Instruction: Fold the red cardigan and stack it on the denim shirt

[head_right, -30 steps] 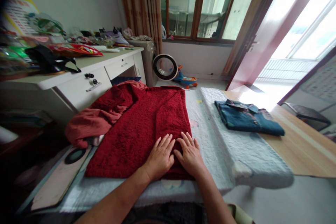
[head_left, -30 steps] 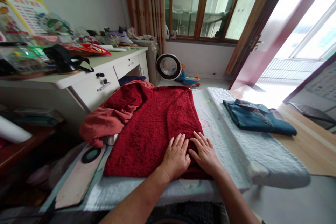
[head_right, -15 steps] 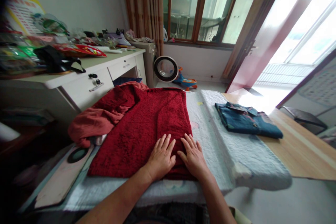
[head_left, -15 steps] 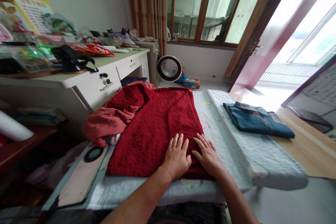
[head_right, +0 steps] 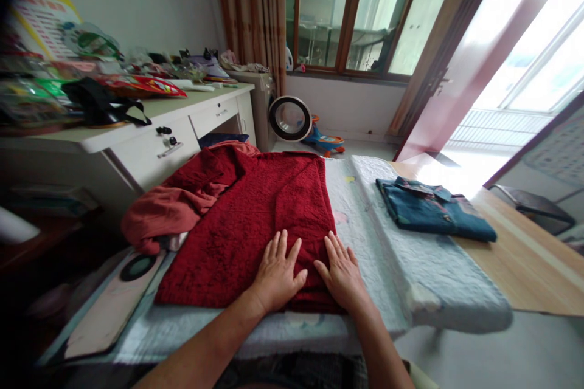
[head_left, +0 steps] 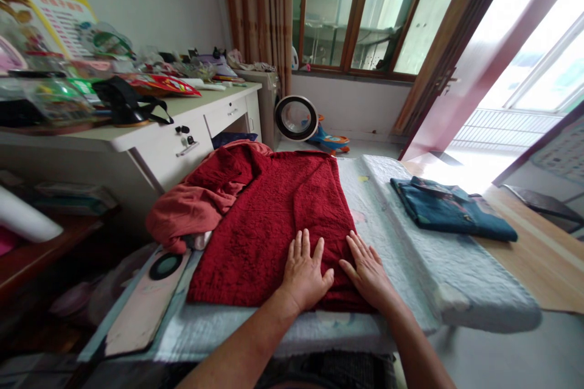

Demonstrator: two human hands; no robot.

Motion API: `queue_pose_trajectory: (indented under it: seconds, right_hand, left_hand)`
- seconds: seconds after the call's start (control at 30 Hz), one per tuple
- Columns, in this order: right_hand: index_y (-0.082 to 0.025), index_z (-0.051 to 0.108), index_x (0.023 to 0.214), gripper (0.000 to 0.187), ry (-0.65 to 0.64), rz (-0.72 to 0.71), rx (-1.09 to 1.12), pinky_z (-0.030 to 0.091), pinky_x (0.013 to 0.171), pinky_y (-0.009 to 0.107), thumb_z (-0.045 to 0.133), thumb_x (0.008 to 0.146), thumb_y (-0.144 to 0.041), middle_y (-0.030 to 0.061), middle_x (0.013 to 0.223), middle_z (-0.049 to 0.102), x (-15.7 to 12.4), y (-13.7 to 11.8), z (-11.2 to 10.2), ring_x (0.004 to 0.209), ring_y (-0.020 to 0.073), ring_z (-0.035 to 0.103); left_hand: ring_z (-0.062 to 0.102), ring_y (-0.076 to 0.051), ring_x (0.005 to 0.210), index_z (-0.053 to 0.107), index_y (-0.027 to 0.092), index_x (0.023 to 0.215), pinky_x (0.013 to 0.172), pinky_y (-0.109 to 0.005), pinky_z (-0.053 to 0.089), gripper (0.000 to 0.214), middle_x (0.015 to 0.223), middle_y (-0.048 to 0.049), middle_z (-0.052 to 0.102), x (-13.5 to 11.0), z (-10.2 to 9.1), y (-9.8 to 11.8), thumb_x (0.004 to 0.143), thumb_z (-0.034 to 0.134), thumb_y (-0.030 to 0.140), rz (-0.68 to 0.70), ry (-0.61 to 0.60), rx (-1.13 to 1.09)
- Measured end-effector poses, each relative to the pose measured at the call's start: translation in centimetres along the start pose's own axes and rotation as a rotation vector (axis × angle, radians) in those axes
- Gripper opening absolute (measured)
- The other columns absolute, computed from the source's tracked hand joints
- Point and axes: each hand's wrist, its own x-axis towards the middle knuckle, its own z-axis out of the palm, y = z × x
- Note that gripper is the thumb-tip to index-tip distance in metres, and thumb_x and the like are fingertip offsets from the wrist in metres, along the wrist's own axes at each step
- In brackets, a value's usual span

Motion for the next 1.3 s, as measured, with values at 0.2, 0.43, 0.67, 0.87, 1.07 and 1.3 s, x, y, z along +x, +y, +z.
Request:
queue_pose_trajectory:
  seconds: [0.2, 0.43, 0.67, 0.87, 1.07, 1.3]
  right_hand:
    - [-0.015, 0.036, 0.147, 0.066, 0.01, 0.11, -0.046, 0.02, 0.117, 0.051, 0.037, 0.094, -0.054, 0.0154, 0.154, 0.033, 0.6, 0.5, -0.3, 0.144, 0.0272, 0.028]
    - [-0.018, 0.039, 0.145, 0.052, 0.161, -0.036, -0.005, 0.02, 0.118, 0.047, 0.035, 0.097, -0.039, 0.0115, 0.154, 0.034, 3.9, -1.8, -1.8, 0.144, 0.0239, 0.026]
    - [-0.019, 0.044, 0.142, 0.049, 0.078, -0.088, 0.004, 0.023, 0.117, 0.043, 0.039, 0.096, -0.034, 0.0088, 0.152, 0.039, 6.1, -2.3, -0.2, 0.143, 0.0221, 0.03]
    - [-0.017, 0.044, 0.143, 0.051, 0.043, -0.039, -0.03, 0.02, 0.118, 0.043, 0.04, 0.096, -0.037, 0.0083, 0.153, 0.037, 6.0, -2.0, 0.3, 0.144, 0.0219, 0.028]
    - [-0.014, 0.043, 0.143, 0.055, 0.077, 0.021, -0.053, 0.021, 0.118, 0.042, 0.042, 0.095, -0.042, 0.0098, 0.154, 0.035, 5.9, -2.1, 0.4, 0.144, 0.0233, 0.026]
    - [-0.015, 0.043, 0.144, 0.055, 0.077, 0.049, -0.061, 0.022, 0.117, 0.042, 0.04, 0.096, -0.042, 0.0085, 0.155, 0.033, 5.8, -2.3, 0.3, 0.144, 0.0232, 0.026]
  left_hand:
    - [0.014, -0.038, 0.146, 0.029, 0.02, 0.151, 0.115, -0.053, 0.02, 0.077, 0.159, -0.0177, 0.019, 0.0, 0.2, 0.0, 0.085, 0.049, 0.056, -0.005, 0.009, -0.016]
    - [0.012, -0.037, 0.147, 0.026, 0.016, 0.151, 0.114, -0.056, 0.021, 0.078, 0.159, -0.0178, 0.021, 0.0, 0.4, -0.1, 0.086, 0.048, 0.053, -0.012, 0.002, -0.001]
    - [0.011, -0.036, 0.147, 0.025, 0.011, 0.151, 0.116, -0.053, 0.02, 0.078, 0.159, -0.0195, 0.019, 0.0, 0.4, -0.1, 0.087, 0.045, 0.05, -0.017, 0.005, -0.003]
    - [0.011, -0.036, 0.147, 0.025, 0.01, 0.151, 0.117, -0.052, 0.019, 0.078, 0.159, -0.0203, 0.017, 0.0, 0.3, 0.0, 0.087, 0.046, 0.049, -0.021, -0.008, 0.006]
    - [0.011, -0.036, 0.147, 0.026, 0.012, 0.151, 0.116, -0.052, 0.02, 0.077, 0.159, -0.0194, 0.018, 0.1, 0.1, 0.0, 0.087, 0.047, 0.049, -0.02, -0.014, -0.006]
    - [0.022, -0.036, 0.144, 0.036, 0.013, 0.147, 0.115, -0.05, 0.023, 0.072, 0.156, -0.0201, 0.028, 0.3, -0.9, 0.2, 0.087, 0.05, 0.05, -0.017, -0.01, 0.024]
